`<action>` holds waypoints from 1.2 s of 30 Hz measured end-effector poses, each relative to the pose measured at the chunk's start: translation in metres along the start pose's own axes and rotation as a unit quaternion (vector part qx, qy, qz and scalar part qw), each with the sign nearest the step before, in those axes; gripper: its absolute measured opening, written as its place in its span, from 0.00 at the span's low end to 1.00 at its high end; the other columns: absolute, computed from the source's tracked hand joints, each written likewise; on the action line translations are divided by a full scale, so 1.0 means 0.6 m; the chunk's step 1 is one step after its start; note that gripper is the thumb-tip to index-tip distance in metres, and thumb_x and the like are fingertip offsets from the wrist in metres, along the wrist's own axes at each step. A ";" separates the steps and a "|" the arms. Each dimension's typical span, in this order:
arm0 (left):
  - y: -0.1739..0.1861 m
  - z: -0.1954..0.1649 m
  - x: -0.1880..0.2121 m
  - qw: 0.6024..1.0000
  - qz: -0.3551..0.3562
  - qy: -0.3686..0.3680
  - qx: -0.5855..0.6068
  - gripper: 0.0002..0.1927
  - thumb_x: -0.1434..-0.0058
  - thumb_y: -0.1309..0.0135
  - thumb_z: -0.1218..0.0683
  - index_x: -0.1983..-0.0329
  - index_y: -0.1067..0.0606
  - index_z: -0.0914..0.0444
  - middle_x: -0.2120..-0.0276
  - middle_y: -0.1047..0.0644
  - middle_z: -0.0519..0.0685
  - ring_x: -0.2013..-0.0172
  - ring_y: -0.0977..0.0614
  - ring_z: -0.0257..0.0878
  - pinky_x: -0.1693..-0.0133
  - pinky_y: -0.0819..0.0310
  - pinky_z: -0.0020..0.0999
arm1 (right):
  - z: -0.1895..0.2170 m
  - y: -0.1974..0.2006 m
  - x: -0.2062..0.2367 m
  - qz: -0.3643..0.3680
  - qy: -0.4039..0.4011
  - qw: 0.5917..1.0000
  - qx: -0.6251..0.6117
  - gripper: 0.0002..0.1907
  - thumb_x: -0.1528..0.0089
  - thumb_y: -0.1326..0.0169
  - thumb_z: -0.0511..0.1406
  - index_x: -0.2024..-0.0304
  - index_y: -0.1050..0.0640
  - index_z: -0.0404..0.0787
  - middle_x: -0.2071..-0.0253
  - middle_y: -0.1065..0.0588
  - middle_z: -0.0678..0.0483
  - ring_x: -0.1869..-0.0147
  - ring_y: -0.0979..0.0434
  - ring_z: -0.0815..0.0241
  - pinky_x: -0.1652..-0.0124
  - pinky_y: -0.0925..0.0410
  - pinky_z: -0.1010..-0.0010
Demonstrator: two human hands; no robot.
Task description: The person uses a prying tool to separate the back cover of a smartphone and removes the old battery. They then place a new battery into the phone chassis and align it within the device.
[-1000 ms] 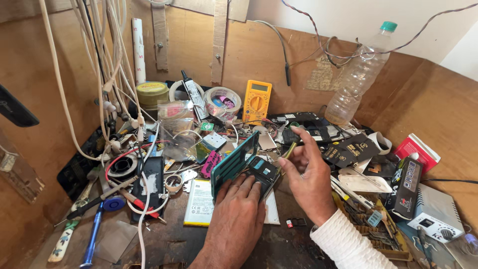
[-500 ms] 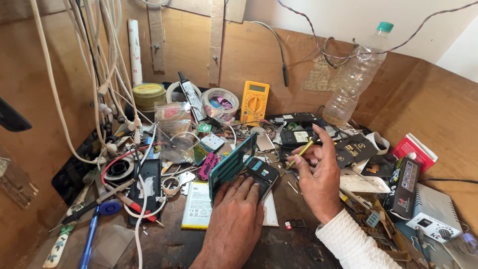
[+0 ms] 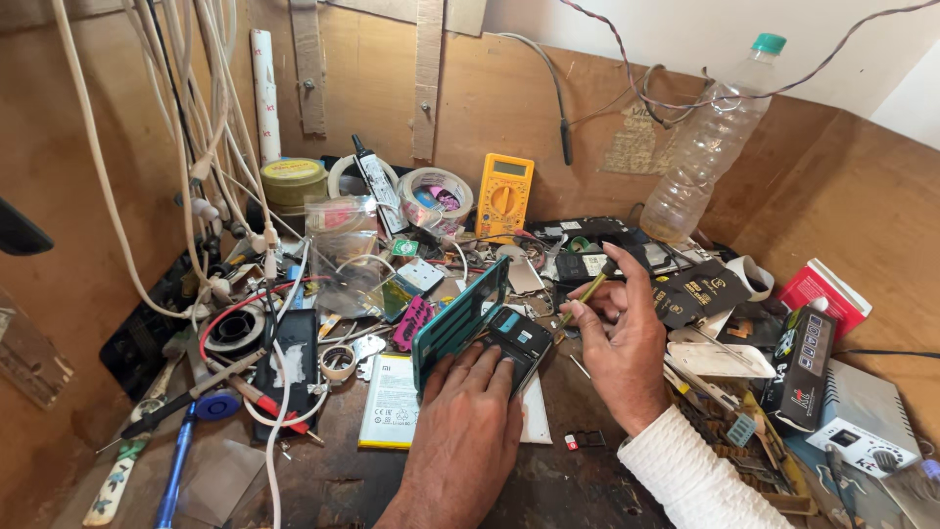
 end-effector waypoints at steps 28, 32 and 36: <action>-0.019 0.006 0.001 0.999 0.011 -0.008 -0.033 0.24 0.40 0.46 0.55 0.44 0.28 0.74 0.43 0.26 0.64 0.38 0.30 0.57 0.36 0.47 0.55 | -0.025 -0.013 0.007 0.052 -0.005 0.998 -0.037 0.39 0.38 0.48 0.20 0.28 0.42 0.45 0.64 0.22 0.54 0.59 0.19 0.67 0.55 0.24 0.74; -0.019 0.007 -0.001 0.999 0.009 -0.008 -0.034 0.24 0.40 0.46 0.55 0.44 0.29 0.74 0.43 0.26 0.65 0.38 0.31 0.57 0.37 0.48 0.55 | -0.019 -0.013 0.003 0.052 -0.031 0.996 -0.071 0.39 0.38 0.48 0.20 0.27 0.42 0.46 0.63 0.22 0.53 0.58 0.19 0.67 0.54 0.24 0.73; -0.021 0.008 -0.001 0.999 0.019 -0.003 -0.034 0.24 0.40 0.45 0.55 0.44 0.28 0.74 0.43 0.27 0.65 0.37 0.30 0.57 0.37 0.47 0.55 | -0.013 -0.013 0.004 0.032 -0.042 0.999 0.013 0.43 0.44 0.36 0.24 0.30 0.39 0.48 0.67 0.23 0.57 0.63 0.21 0.70 0.61 0.25 0.75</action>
Point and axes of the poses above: each hand's wrist, its own x-axis away from the middle knuckle, its own y-axis out of the back of the hand, z = x × y, the point moved 1 cm from there along -x, towards the middle knuckle
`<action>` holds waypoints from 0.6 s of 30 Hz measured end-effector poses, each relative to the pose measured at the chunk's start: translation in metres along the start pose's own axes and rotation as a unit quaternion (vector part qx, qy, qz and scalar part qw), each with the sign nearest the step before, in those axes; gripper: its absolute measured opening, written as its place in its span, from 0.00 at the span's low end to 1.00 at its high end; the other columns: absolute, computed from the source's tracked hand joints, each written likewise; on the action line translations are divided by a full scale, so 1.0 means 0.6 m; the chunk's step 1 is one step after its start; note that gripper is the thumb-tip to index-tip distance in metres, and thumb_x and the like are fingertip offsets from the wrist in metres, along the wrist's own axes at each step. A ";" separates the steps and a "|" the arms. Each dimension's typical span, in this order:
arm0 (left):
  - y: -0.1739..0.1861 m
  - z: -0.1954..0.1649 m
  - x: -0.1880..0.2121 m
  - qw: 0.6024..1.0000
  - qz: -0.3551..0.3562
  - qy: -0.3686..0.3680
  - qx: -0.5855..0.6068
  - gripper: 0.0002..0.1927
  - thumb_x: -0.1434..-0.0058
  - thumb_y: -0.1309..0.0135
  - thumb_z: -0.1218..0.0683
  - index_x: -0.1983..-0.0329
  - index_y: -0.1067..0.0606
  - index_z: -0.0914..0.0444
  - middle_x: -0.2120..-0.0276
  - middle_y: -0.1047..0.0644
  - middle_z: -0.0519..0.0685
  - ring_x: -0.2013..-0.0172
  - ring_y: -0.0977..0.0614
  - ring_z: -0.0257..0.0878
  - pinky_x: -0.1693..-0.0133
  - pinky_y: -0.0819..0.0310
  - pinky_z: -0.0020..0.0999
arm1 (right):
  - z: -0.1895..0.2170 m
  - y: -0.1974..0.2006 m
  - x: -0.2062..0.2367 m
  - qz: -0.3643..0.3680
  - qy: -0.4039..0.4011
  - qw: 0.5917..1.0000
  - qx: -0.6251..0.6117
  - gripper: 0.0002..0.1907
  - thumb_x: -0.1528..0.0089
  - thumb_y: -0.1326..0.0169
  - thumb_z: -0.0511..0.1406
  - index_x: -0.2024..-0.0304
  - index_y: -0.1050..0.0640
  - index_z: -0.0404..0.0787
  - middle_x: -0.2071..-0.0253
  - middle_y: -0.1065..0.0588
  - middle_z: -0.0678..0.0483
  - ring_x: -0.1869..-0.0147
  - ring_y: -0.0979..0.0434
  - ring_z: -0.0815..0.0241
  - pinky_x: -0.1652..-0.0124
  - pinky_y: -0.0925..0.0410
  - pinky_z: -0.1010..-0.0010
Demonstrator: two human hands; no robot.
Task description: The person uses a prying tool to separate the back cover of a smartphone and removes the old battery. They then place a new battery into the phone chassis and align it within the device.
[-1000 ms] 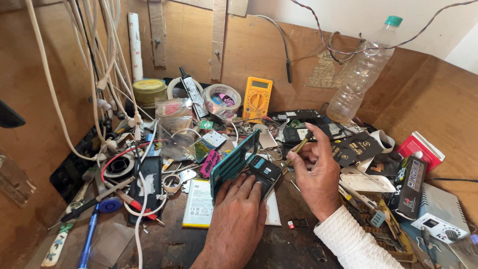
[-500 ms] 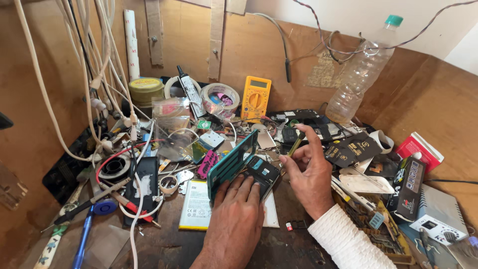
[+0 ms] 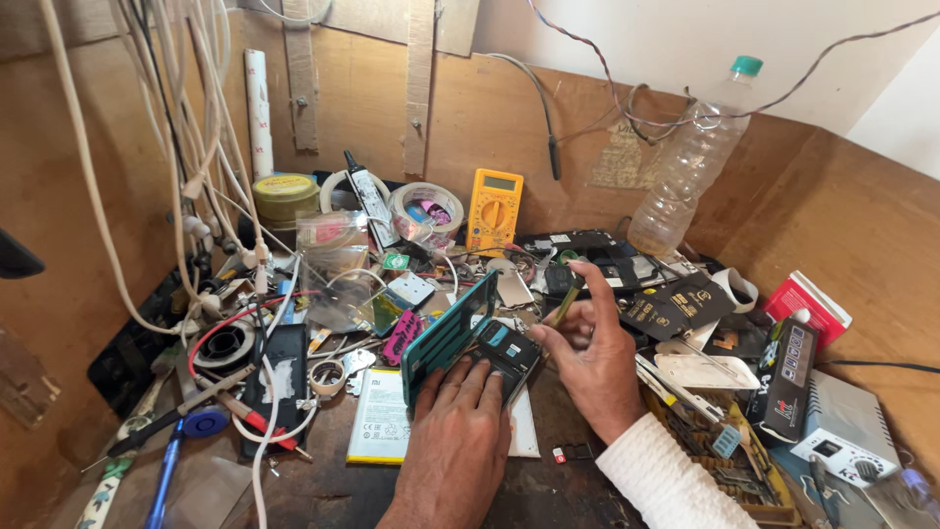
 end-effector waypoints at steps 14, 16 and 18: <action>-0.028 0.003 -0.001 0.998 -0.047 -0.016 -0.035 0.19 0.39 0.48 0.57 0.47 0.26 0.74 0.43 0.24 0.64 0.37 0.28 0.56 0.35 0.46 0.56 | -0.023 -0.009 0.000 0.000 0.010 0.995 -0.102 0.40 0.41 0.45 0.21 0.29 0.40 0.44 0.69 0.25 0.56 0.64 0.22 0.69 0.60 0.26 0.76; -0.025 0.005 -0.001 0.998 -0.046 -0.016 -0.031 0.20 0.40 0.48 0.57 0.47 0.26 0.74 0.43 0.24 0.64 0.37 0.28 0.57 0.35 0.46 0.56 | -0.020 -0.008 0.000 0.010 0.001 0.993 -0.121 0.40 0.41 0.46 0.22 0.29 0.42 0.44 0.66 0.21 0.55 0.61 0.19 0.67 0.57 0.25 0.75; -0.022 0.004 0.000 0.998 -0.047 -0.023 -0.027 0.23 0.43 0.47 0.57 0.46 0.26 0.75 0.44 0.24 0.66 0.38 0.28 0.59 0.36 0.47 0.57 | -0.017 -0.003 0.000 0.013 0.002 0.994 -0.113 0.40 0.41 0.45 0.23 0.28 0.43 0.45 0.64 0.20 0.54 0.59 0.18 0.67 0.56 0.24 0.74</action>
Point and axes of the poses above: each hand's wrist, its own x-axis away from the middle knuckle, its own y-axis out of the back of the hand, z = x × y, the point moved 1 cm from there along -x, towards the middle knuckle
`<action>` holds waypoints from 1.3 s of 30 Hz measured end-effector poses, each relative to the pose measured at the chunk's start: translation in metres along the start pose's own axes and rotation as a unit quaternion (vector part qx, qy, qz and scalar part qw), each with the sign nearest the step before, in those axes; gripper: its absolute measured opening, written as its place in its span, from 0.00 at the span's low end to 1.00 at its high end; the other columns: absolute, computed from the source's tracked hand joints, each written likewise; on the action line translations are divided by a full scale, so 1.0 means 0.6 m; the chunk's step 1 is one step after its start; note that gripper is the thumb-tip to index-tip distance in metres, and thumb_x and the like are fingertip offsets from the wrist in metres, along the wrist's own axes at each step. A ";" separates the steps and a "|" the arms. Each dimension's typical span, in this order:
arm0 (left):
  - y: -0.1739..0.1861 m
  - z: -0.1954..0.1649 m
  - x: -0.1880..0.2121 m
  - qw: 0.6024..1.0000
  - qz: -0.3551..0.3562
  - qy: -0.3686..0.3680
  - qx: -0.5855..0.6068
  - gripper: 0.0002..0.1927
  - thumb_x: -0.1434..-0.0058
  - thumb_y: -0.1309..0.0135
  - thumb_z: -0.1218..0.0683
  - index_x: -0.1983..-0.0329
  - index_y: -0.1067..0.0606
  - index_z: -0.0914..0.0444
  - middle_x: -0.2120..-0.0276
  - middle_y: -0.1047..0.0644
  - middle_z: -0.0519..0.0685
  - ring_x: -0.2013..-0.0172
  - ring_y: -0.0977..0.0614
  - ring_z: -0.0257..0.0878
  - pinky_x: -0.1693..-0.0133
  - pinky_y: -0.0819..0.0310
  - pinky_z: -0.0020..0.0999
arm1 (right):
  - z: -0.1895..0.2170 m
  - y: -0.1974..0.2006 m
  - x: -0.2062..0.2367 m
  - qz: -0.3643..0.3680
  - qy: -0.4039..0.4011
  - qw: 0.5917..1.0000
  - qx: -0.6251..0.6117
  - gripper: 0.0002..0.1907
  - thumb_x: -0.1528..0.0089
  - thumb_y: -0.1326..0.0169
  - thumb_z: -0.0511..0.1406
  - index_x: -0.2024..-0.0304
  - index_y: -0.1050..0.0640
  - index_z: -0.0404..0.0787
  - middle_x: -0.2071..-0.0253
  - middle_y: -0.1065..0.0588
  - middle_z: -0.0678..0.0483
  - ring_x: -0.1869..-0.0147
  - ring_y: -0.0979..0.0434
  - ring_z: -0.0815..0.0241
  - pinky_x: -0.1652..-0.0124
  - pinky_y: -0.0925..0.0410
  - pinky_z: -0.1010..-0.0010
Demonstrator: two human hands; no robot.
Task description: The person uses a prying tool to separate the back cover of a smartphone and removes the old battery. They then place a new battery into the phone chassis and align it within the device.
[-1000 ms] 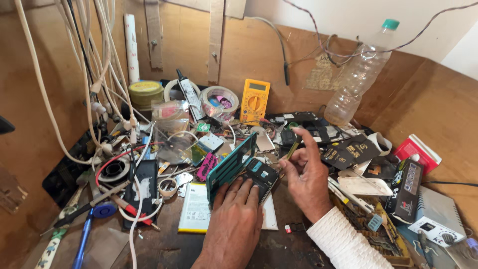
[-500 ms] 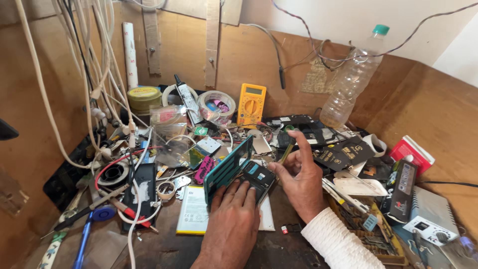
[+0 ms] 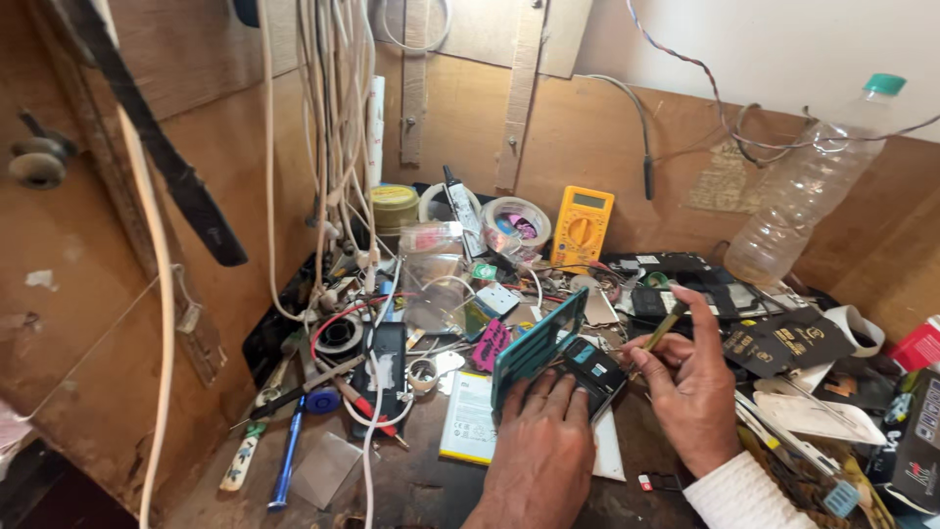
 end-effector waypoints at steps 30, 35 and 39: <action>-0.003 0.012 0.009 0.999 0.002 0.009 0.047 0.24 0.43 0.44 0.55 0.45 0.26 0.74 0.43 0.25 0.65 0.39 0.28 0.59 0.37 0.45 0.56 | -0.001 0.006 -0.018 -0.120 0.035 0.991 0.052 0.08 0.36 0.38 0.24 0.55 0.23 0.29 0.44 0.19 0.56 0.60 0.25 0.69 0.62 0.31 0.75; -0.010 0.019 0.003 0.999 0.005 0.002 0.043 0.24 0.42 0.45 0.55 0.46 0.26 0.74 0.43 0.26 0.66 0.38 0.29 0.59 0.37 0.46 0.56 | 0.007 0.006 -0.015 -0.075 0.021 0.996 0.042 0.25 0.37 0.44 0.25 0.36 0.27 0.37 0.62 0.21 0.57 0.60 0.23 0.73 0.59 0.29 0.81; -0.017 0.022 0.009 0.999 0.014 0.008 0.046 0.23 0.41 0.46 0.55 0.45 0.26 0.74 0.43 0.26 0.66 0.38 0.29 0.60 0.37 0.46 0.57 | 0.016 0.004 -0.016 -0.130 0.001 0.990 0.060 0.21 0.37 0.37 0.25 0.41 0.20 0.34 0.64 0.25 0.52 0.63 0.29 0.68 0.62 0.32 0.76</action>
Point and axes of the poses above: each hand's wrist, its own x-axis away from the middle knuckle, its own y-axis out of the back of the hand, z = x × y, the point moved 1 cm from there along -x, towards the middle knuckle
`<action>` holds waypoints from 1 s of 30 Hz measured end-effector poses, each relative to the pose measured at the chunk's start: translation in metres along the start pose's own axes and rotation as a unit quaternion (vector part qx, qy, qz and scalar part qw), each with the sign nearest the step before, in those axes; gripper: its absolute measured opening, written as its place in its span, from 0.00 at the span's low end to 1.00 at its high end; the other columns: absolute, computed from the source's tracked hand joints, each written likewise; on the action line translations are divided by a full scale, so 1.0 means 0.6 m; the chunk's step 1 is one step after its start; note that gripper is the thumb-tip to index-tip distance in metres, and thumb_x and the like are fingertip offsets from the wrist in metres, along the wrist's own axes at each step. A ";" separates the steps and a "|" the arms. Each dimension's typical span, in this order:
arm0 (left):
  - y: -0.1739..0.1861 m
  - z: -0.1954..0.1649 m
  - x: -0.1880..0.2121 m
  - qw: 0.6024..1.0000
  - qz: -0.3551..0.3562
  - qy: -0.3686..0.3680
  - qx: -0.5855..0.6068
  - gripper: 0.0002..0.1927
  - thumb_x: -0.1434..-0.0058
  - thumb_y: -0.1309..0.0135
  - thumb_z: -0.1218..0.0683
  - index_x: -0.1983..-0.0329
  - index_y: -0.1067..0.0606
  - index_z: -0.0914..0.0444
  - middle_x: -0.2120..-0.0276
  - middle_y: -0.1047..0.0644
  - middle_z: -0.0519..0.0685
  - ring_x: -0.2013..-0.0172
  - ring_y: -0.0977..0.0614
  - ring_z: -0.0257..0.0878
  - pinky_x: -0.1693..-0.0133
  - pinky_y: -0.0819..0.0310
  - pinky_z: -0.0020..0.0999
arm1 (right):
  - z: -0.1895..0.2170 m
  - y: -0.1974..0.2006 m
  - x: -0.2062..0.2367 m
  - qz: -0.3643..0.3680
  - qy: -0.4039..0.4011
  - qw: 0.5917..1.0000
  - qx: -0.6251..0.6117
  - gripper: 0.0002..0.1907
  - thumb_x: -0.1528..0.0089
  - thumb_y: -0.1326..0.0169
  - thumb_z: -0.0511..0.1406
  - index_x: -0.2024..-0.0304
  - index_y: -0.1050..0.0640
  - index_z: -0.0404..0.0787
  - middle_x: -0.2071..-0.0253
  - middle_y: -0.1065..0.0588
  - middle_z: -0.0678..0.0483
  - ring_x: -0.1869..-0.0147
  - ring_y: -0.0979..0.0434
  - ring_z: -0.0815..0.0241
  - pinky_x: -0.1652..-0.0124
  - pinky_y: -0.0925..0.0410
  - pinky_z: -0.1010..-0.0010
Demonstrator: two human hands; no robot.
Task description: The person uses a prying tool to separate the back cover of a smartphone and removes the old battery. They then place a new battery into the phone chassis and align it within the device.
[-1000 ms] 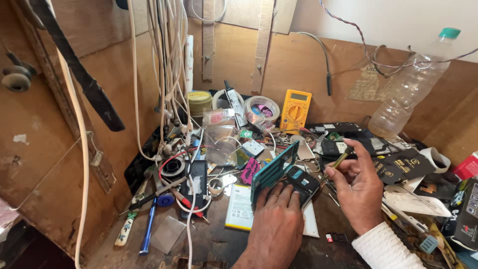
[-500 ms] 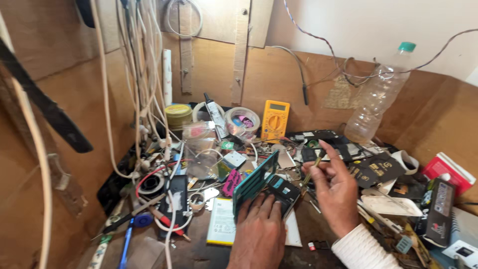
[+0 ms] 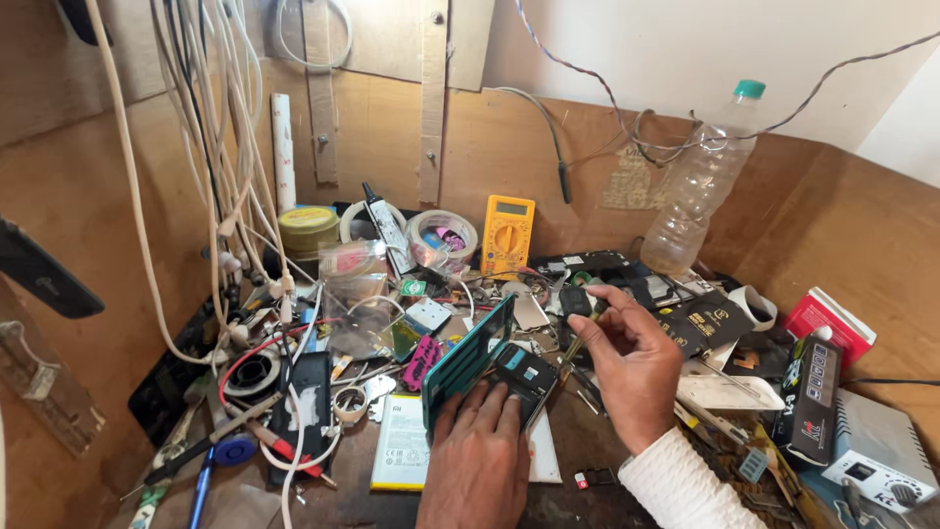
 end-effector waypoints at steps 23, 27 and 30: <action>0.047 -0.029 -0.008 0.999 0.026 0.022 0.008 0.23 0.40 0.47 0.56 0.45 0.28 0.75 0.43 0.26 0.66 0.38 0.30 0.59 0.36 0.49 0.55 | 0.008 0.001 -0.002 0.049 0.027 0.998 -0.027 0.22 0.35 0.44 0.26 0.37 0.24 0.37 0.60 0.22 0.57 0.59 0.24 0.72 0.56 0.29 0.79; 0.048 -0.031 -0.011 0.999 0.033 0.030 0.004 0.23 0.40 0.47 0.56 0.45 0.27 0.75 0.43 0.26 0.65 0.38 0.30 0.58 0.35 0.49 0.55 | 0.013 0.000 0.000 0.085 0.011 0.996 -0.033 0.27 0.37 0.44 0.26 0.34 0.29 0.39 0.60 0.22 0.59 0.59 0.25 0.74 0.57 0.29 0.81; 0.048 -0.031 -0.011 0.999 0.033 0.029 0.004 0.23 0.39 0.47 0.56 0.44 0.28 0.76 0.42 0.26 0.66 0.37 0.30 0.59 0.35 0.49 0.55 | 0.012 -0.002 -0.003 0.011 0.030 0.998 0.046 0.21 0.37 0.37 0.25 0.40 0.20 0.35 0.63 0.28 0.53 0.62 0.30 0.67 0.61 0.32 0.75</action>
Point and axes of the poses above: each hand's wrist, its own x-axis away from the middle knuckle, its own y-axis out of the back of the hand, z = x × y, the point moved 1 cm from there along -x, towards the middle knuckle
